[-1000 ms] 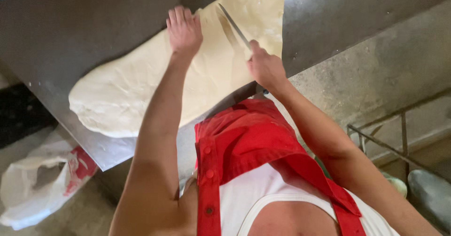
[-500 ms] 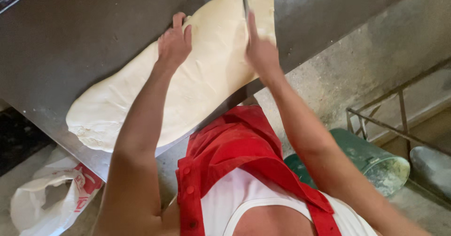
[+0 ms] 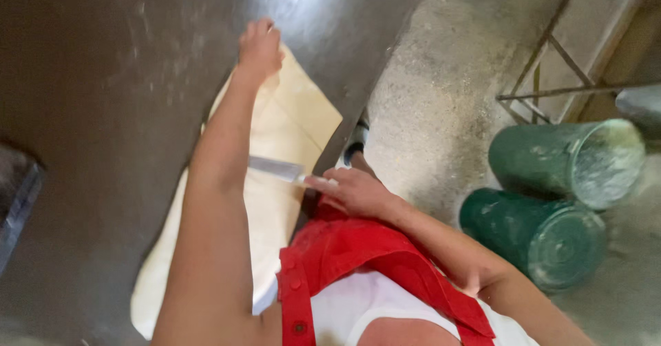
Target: The person uses a knife to cut portions of dough from a large sheet on a table, rolls each portion into a small ball by hand, and places the balls onto a metal tray.
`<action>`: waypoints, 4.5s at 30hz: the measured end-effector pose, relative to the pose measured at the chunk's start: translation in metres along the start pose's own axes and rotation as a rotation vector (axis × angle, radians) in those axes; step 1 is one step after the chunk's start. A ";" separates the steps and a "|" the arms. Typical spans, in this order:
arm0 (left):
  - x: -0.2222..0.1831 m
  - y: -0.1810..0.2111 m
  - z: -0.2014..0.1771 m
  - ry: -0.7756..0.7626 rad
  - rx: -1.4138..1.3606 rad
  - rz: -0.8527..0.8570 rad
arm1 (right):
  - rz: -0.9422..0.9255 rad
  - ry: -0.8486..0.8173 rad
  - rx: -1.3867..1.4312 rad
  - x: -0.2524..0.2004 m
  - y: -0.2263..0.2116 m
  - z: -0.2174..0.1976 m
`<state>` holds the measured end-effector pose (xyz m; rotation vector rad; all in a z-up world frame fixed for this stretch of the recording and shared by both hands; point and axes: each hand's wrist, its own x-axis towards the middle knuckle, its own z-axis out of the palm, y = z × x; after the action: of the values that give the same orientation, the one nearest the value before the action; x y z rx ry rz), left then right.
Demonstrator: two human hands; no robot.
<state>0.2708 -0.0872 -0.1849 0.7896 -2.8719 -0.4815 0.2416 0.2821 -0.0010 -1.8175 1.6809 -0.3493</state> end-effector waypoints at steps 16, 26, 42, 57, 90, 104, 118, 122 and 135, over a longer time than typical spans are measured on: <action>-0.087 0.160 -0.154 -0.040 -1.341 -0.272 | 0.177 0.614 0.828 0.094 0.102 -0.033; 0.037 0.161 -0.103 -0.122 -0.373 -0.488 | -0.111 0.101 -0.283 0.170 0.240 -0.227; 0.147 0.127 0.016 0.126 0.050 -0.383 | -0.329 -0.163 -0.443 0.286 0.384 -0.228; 0.165 0.230 0.019 0.100 0.122 -0.716 | -0.188 0.237 -0.331 0.207 0.363 -0.188; 0.357 0.236 0.049 0.364 -0.909 -0.582 | -0.205 0.206 0.259 0.296 0.473 -0.377; 0.277 0.249 -0.038 0.463 -0.688 -0.311 | -0.168 0.505 0.242 0.231 0.383 -0.345; 0.312 0.242 -0.036 0.264 -0.877 -0.400 | 0.032 0.062 0.203 0.341 0.557 -0.342; 0.327 0.239 -0.010 0.107 -0.892 -0.463 | -0.228 0.257 0.011 0.366 0.542 -0.329; 0.316 0.245 0.006 0.344 -0.853 -0.473 | -0.034 0.264 0.318 0.251 0.442 -0.344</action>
<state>-0.1169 -0.0497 -0.0973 1.1869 -1.8536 -1.3324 -0.2738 -0.0457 -0.0593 -1.6170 1.6553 -0.8525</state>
